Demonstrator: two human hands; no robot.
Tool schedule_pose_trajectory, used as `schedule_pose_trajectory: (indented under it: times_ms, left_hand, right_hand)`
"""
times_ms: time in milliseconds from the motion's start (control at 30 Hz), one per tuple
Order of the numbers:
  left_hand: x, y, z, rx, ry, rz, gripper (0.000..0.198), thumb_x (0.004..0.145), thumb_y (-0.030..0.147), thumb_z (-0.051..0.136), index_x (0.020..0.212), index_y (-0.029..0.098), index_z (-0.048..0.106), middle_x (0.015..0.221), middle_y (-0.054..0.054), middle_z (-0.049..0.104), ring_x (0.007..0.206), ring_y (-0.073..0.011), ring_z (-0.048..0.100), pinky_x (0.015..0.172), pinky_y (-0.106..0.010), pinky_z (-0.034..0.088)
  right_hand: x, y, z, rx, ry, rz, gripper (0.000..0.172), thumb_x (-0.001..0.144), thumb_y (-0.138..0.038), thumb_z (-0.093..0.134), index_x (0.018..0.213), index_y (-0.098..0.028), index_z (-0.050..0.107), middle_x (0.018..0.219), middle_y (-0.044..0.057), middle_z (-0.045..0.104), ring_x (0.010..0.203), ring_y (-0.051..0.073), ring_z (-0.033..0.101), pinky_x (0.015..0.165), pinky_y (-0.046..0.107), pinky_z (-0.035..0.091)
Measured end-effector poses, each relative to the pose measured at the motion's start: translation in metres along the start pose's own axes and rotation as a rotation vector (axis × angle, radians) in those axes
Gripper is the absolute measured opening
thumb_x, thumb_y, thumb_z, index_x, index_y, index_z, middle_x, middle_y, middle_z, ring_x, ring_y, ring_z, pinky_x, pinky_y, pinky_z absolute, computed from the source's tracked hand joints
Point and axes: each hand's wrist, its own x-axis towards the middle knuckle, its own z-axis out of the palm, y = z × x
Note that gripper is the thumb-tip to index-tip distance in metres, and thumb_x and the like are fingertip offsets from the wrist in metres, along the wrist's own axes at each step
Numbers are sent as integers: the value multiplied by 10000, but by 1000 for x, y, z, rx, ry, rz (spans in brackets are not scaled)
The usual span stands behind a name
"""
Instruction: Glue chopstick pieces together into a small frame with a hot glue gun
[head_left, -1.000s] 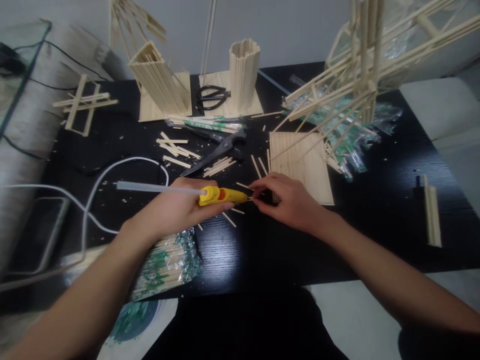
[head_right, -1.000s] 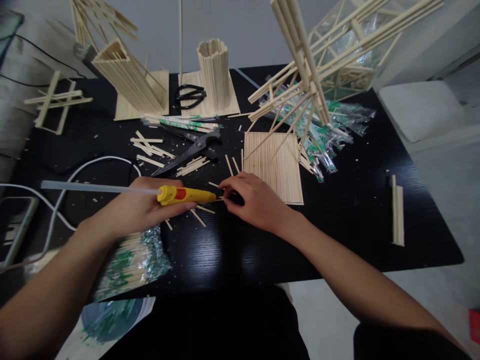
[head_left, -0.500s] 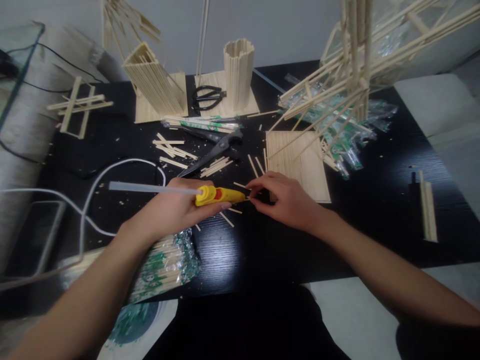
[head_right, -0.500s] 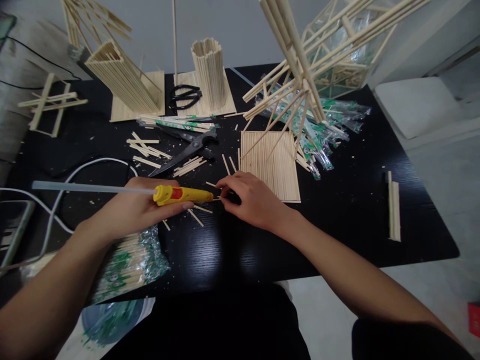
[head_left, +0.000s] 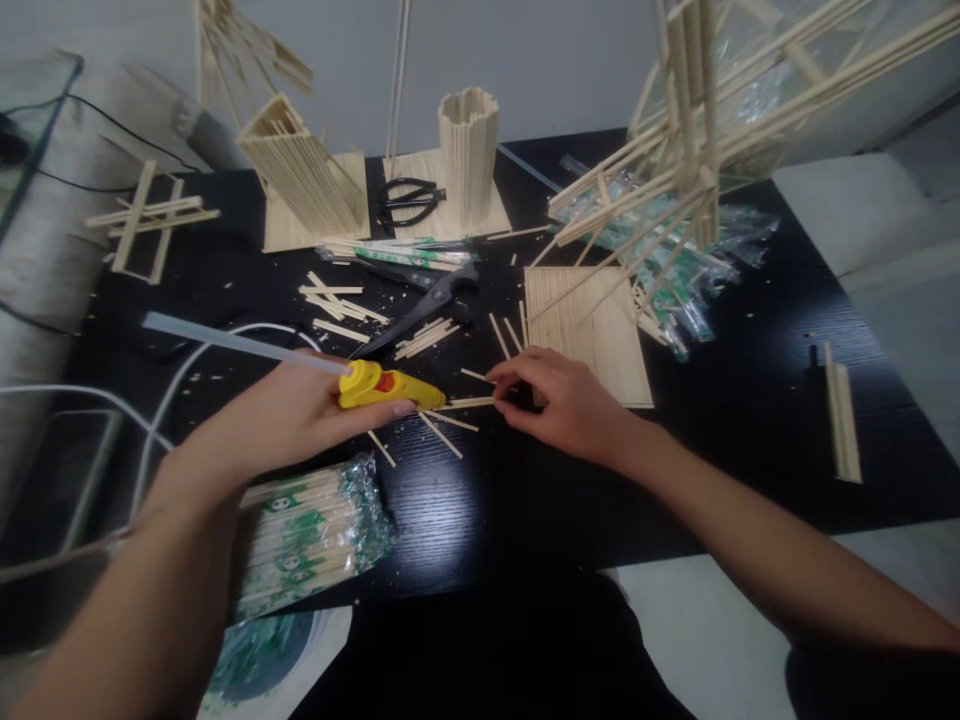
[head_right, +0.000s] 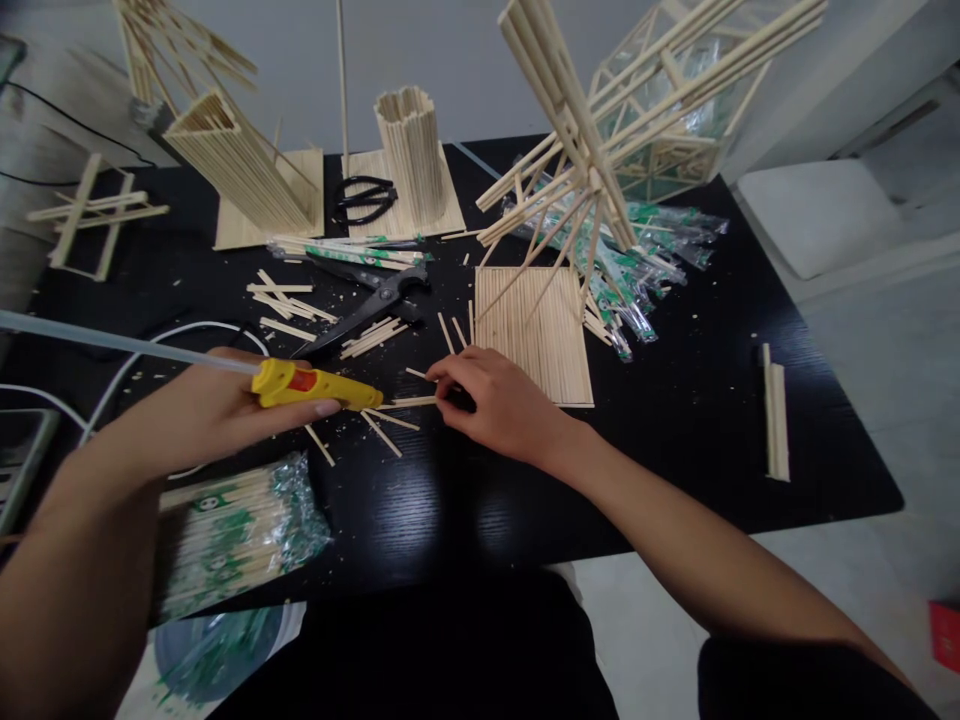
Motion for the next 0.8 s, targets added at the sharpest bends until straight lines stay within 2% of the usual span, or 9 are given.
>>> schedule_pose_trajectory:
  times_ms: [67, 133, 267, 333, 467, 600, 800]
  left_hand:
    - [-1, -1, -2, -13, 16, -5, 422, 943, 517, 642, 675, 192, 626, 525, 67, 451, 453, -79, 366, 465, -242, 271]
    - [-2, -2, -2, -11, 70, -38, 423, 921, 548, 648, 682, 199, 652, 518, 62, 465, 454, -90, 375, 470, -249, 279]
    - [0, -5, 4, 111, 405, -175, 427, 937, 593, 605, 843, 188, 703, 685, 8, 633, 607, -150, 557, 608, -277, 415]
    - [4, -8, 8, 180, 506, -183, 374, 981, 529, 568, 972, 175, 687, 856, -32, 686, 751, -178, 617, 722, -300, 460]
    - [11, -12, 12, 215, 467, -101, 213, 985, 340, 543, 1103, 173, 602, 1030, -71, 633, 939, -211, 596, 861, -341, 488]
    - [16, -16, 16, 157, 374, -97, 307, 912, 284, 545, 1186, 151, 581, 1075, -104, 542, 1018, -263, 568, 934, -425, 512]
    - [23, -25, 25, 181, 386, -134, 373, 795, 274, 606, 1151, 165, 582, 1153, -118, 505, 1028, -283, 591, 935, -448, 544]
  right_hand:
    - [0, 0, 0, 4, -1, 2, 176, 940, -167, 632, 1107, -220, 647, 916, 23, 765, 947, 212, 702, 860, 361, 542]
    - [0, 0, 0, 7, -3, 0, 176, 940, -170, 628, 1108, -219, 647, 920, 25, 765, 948, 213, 701, 866, 365, 541]
    - [0, -1, 0, 4, -10, -6, 191, 934, -158, 618, 1115, -213, 643, 923, 33, 756, 938, 216, 689, 848, 366, 538]
    - [0, -1, 0, -8, -14, -14, 203, 929, -149, 614, 1121, -213, 640, 917, 35, 748, 932, 220, 681, 847, 371, 534]
    - [0, 0, 1, -22, -14, -32, 205, 930, -146, 602, 1122, -210, 637, 915, 42, 731, 919, 224, 667, 850, 379, 530]
    - [0, 0, 2, -35, -10, -53, 194, 938, -145, 594, 1120, -197, 637, 923, 53, 726, 912, 225, 656, 855, 391, 534]
    - [-1, 1, 5, -59, 17, -87, 183, 943, -126, 574, 1099, -195, 642, 953, 77, 721, 921, 235, 659, 858, 404, 544]
